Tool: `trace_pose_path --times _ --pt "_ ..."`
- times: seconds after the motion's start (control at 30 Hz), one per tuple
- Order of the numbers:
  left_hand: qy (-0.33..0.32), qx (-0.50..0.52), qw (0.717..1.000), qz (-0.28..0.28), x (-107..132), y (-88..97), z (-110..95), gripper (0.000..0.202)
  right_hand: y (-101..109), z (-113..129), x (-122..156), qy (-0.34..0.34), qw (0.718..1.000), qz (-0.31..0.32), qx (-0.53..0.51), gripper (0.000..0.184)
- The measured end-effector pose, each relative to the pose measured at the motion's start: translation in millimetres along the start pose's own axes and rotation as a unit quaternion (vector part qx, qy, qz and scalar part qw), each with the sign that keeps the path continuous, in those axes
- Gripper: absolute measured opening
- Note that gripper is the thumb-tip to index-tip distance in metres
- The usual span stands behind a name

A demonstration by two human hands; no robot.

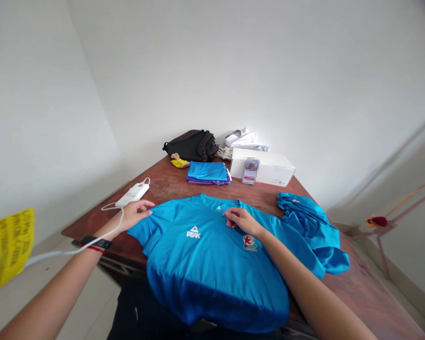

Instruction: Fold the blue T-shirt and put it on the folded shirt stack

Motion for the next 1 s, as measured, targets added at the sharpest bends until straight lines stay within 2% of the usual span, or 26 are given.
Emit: trace_pose_path --times 0.17,0.27,0.4,0.5,0.57,0.73,0.83,0.93,1.0 --pt "-0.012 0.018 0.998 0.050 1 11.7 -6 0.050 0 1 1 0.006 1.000 0.001 0.012 0.047" --pt "-0.023 0.033 0.997 0.062 4 14.5 -18 0.052 -1 2 0 0.011 1.000 0.002 0.016 0.046" --pt "0.037 0.112 0.989 0.084 9 13.0 -40 0.055 -1 3 1 0.013 1.000 -0.003 0.019 0.044" --pt "0.102 0.199 0.966 0.130 11 1.4 -54 0.059 -1 2 1 0.016 1.000 -0.007 0.021 0.043" --pt "0.118 0.229 0.955 0.149 11 -11.8 -63 0.061 -1 1 0 0.020 1.000 -0.009 0.022 0.043" --pt "0.069 0.232 0.958 0.153 9 -53.2 -88 0.054 0 -1 -1 0.025 0.999 -0.008 0.029 0.041" --pt "0.034 0.187 0.964 0.187 14 -72.4 -102 0.053 -1 1 -1 0.029 0.999 -0.001 0.031 0.041" --pt "0.025 0.136 0.962 0.236 24 -79.4 -107 0.062 0 1 -1 0.033 0.999 0.004 0.035 0.041" --pt "0.007 0.112 0.966 0.235 33 -76.2 -103 0.070 0 0 -1 0.035 0.999 0.004 0.039 0.040"
Point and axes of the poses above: each hand's wrist, its own x-axis away from the middle knuckle, its own y-axis out of the back of the hand, z = x × y, the point moved 4 cm from there along -x, towards the middle knuckle, and after that the axes turned 9 degrees about y, right-handed, at the moved point
